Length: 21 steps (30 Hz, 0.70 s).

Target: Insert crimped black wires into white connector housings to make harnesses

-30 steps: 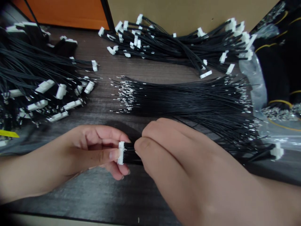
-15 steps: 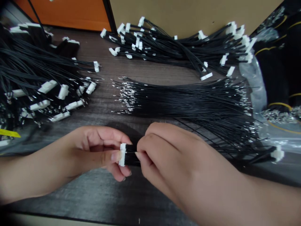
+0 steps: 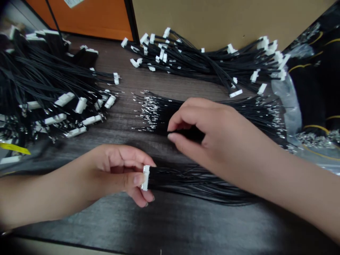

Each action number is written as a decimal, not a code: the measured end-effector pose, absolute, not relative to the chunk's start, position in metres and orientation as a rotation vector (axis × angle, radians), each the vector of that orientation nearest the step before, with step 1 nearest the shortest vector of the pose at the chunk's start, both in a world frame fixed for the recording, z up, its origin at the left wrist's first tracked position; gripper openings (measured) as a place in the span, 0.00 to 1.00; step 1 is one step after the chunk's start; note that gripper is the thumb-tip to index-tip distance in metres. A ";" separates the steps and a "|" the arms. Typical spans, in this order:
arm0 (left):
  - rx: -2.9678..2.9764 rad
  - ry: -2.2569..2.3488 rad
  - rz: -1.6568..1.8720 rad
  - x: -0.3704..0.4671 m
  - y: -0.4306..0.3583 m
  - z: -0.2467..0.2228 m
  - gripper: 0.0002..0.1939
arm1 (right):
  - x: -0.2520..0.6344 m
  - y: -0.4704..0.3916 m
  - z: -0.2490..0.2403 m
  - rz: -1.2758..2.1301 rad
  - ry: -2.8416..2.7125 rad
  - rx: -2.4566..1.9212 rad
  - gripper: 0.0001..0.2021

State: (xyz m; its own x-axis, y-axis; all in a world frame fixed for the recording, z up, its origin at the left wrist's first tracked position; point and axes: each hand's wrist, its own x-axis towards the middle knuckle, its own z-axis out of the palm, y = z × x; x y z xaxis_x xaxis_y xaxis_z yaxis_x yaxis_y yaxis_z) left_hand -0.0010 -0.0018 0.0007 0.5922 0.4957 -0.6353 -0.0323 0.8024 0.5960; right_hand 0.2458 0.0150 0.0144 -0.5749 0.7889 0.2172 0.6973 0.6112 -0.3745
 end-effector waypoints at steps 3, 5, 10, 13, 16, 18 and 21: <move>0.564 0.853 0.347 -0.001 -0.003 -0.005 0.05 | 0.242 0.035 0.009 0.200 -2.519 -1.260 0.07; 0.557 0.814 0.370 -0.002 -0.003 -0.010 0.05 | 0.239 0.040 0.002 0.191 -2.546 -1.234 0.10; 0.560 0.799 0.361 -0.005 -0.005 -0.017 0.05 | 0.238 0.035 -0.005 0.103 -2.571 -1.108 0.11; 0.568 0.787 0.359 -0.005 -0.005 -0.014 0.06 | 0.240 0.026 0.002 0.083 -2.508 -1.091 0.09; 0.555 0.833 0.354 -0.004 -0.003 -0.005 0.04 | 0.240 0.011 0.012 0.064 -2.445 -1.128 0.09; 0.550 0.866 0.356 -0.003 -0.001 0.001 0.06 | 0.241 -0.001 0.017 0.068 -2.399 -1.143 0.09; 0.558 0.864 0.358 -0.003 0.001 0.005 0.08 | 0.243 -0.018 0.017 0.114 -2.358 -1.137 0.08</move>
